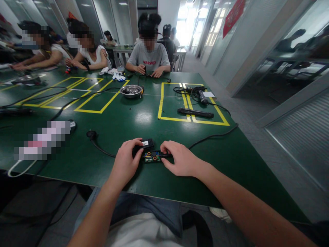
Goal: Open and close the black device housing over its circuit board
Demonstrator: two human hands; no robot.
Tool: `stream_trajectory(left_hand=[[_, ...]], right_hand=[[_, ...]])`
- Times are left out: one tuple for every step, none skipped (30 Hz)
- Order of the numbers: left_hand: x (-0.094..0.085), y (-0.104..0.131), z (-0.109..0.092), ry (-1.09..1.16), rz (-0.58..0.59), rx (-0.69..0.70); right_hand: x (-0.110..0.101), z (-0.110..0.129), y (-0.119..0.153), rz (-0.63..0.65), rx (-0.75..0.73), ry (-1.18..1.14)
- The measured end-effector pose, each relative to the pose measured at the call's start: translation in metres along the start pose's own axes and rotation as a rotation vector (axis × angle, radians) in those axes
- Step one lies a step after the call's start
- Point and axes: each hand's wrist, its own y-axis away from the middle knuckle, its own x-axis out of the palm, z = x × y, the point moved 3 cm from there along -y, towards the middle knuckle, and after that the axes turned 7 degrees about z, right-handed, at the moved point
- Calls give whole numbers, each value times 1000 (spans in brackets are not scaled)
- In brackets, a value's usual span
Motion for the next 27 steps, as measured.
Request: stream_trajectory(left_hand=[[1,-1,1,7,22,2],[2,-1,1,12,43,8],[3,-2,1,16,64,17],[3,-2,1,18,85,28],[4,-2,1,21,102,39],[3,-2,0,22,116,53],[2,-1,-1,21,121,70],[0,0,-3,15,116,89],[-3,2,-5,3,102,109],[-5,4,-7,-15,84,129],[-8,7,-10,-37,72,145],[-10,10,-12,-62,70,157],[-11,12,-15,-88,83,166],[-12,14,-17,-116,105,172],[-12,16,-18,-146,130,173],[-12,17,-19,-176,151,171],[-11,18,-19,-202,165,165],[-11,18,-20,-220,172,159],[-11,18,-20,-229,178,153],[-11,18,-20,-223,180,151],[-12,17,-20,-204,174,153],[-13,17,-20,-177,158,154],[-15,17,-19,-147,136,152],[-16,16,-19,-119,117,146],[-17,16,-18,-100,106,135],[-18,16,-17,-90,102,123],[-18,15,-17,-88,106,114]], right_hand=[[0,0,0,4,-2,7],[1,0,0,4,-4,11],[1,-1,0,6,-5,11],[1,-1,-1,8,-8,8],[1,-1,-1,9,-11,2],[1,-2,-1,11,-14,-4],[1,-2,-1,13,-16,-11],[1,-2,-1,14,-15,-17],[0,-2,-1,13,-12,-22],[0,-2,-1,11,-8,-25],[0,-3,-1,9,-2,-26],[0,-3,-1,8,2,-28],[0,-3,-1,6,6,-29],[0,-2,-1,7,9,-30],[0,-2,-1,6,13,-32],[0,-2,-1,4,16,-36],[0,-2,-1,1,19,-41],[0,-2,-1,-3,21,-48],[0,-1,-1,-8,22,-56],[-1,-1,0,-16,22,-66],[-2,0,0,-25,21,-78],[-3,0,0,-36,19,-93],[-4,0,0,-49,16,-108],[-5,0,0,-61,11,-121],[-6,0,0,-70,5,-129],[-6,0,0,-74,-1,-133],[-6,-1,0,-74,-5,-133]])
